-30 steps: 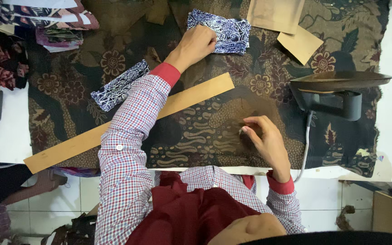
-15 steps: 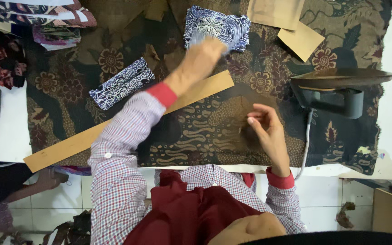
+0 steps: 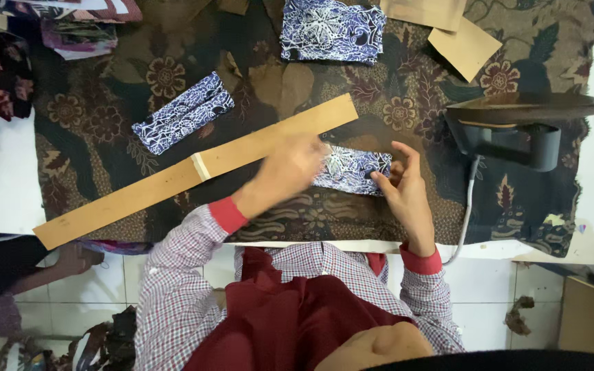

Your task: The person irons small rectangular pieces of patterned fabric on a table. They repeatedly fold the fabric, align it with a cardboard guide, press it with an iron, and stack the finished pieces.

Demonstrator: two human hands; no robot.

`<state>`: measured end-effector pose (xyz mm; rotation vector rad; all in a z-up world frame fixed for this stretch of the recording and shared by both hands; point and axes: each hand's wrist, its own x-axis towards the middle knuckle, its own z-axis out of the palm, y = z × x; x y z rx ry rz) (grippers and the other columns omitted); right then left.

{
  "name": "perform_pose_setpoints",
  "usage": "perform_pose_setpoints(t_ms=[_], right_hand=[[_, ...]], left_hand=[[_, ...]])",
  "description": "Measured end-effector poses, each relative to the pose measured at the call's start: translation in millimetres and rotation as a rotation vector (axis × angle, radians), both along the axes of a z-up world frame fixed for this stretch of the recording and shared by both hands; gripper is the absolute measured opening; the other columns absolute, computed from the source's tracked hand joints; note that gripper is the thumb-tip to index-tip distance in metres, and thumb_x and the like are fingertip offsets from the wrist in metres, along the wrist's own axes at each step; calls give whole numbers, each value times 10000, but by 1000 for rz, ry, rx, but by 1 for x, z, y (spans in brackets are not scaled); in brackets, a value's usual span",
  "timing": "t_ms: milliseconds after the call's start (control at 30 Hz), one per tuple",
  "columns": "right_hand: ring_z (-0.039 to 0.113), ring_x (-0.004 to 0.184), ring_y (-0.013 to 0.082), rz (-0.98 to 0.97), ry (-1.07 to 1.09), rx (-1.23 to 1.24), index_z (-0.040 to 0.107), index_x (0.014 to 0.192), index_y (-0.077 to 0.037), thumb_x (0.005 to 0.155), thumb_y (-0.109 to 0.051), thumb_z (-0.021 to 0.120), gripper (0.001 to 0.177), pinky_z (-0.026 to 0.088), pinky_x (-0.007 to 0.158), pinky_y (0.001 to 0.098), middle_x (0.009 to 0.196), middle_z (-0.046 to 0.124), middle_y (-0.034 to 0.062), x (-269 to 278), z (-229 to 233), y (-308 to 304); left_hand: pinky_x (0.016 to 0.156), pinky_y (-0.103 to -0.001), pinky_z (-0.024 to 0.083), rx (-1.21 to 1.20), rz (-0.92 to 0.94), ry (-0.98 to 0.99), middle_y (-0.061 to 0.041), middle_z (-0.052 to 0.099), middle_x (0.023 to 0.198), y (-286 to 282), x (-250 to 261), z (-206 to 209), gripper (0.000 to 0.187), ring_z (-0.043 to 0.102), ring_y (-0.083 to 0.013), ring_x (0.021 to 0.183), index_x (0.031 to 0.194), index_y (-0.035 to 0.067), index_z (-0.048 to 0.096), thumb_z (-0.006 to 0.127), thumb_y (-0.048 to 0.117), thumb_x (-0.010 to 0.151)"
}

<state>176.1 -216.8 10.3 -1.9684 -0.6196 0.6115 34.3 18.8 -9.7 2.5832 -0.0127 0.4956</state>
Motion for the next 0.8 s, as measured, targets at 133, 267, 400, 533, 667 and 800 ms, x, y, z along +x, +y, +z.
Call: perform_pose_setpoints(t_ms=[133, 267, 400, 533, 667, 800], right_hand=[[580, 767, 132, -10, -36, -118, 428, 1478, -54, 921, -66, 757, 647, 504, 675, 279, 876, 598, 65, 0, 17, -3], [624, 765, 195, -6, -101, -270, 450, 1479, -68, 913, -143, 766, 652, 511, 687, 337, 882, 630, 100, -3, 34, -5], [617, 1077, 362, 40, -745, -270, 508, 1419, -55, 910, -215, 813, 615, 517, 864, 379, 1203, 633, 214, -9, 42, -5], [600, 1162, 244, -35, -329, -46, 470, 1499, -17, 1026, -172, 714, 555, 500, 993, 360, 1274, 614, 156, -6, 35, -8], [642, 1014, 131, -98, 103, 96, 486, 1481, -36, 1010, -126, 665, 512, 523, 869, 282, 1110, 668, 72, -2, 18, -14], [653, 902, 106, -70, 108, 49, 572, 1398, -14, 971, -48, 721, 453, 534, 808, 250, 962, 687, 65, -1, 7, -22]], left_hand=[[891, -466, 484, 157, 318, 100, -199, 563, 1182, 33, -20, 13, 765, 556, -374, 1066, 1334, -12, 553, 839, 276, 685], [913, -449, 488, 60, 268, 224, -180, 546, 1190, 36, -27, 21, 762, 539, -360, 1082, 1418, -39, 506, 845, 214, 784], [906, -441, 495, 43, 276, 186, -178, 546, 1186, 34, -32, 29, 743, 551, -358, 1069, 1427, -56, 516, 838, 186, 802], [923, -431, 498, -48, 195, 104, -170, 560, 1191, 15, -43, 39, 646, 589, -341, 1076, 1382, -2, 580, 822, 167, 807], [962, -433, 497, -93, 74, 86, -166, 582, 1208, -13, -48, 41, 611, 608, -342, 1116, 1337, 9, 599, 804, 166, 783], [986, -438, 492, -72, 32, 93, -175, 589, 1225, -21, -47, 31, 621, 599, -349, 1146, 1340, -4, 593, 787, 146, 769]])
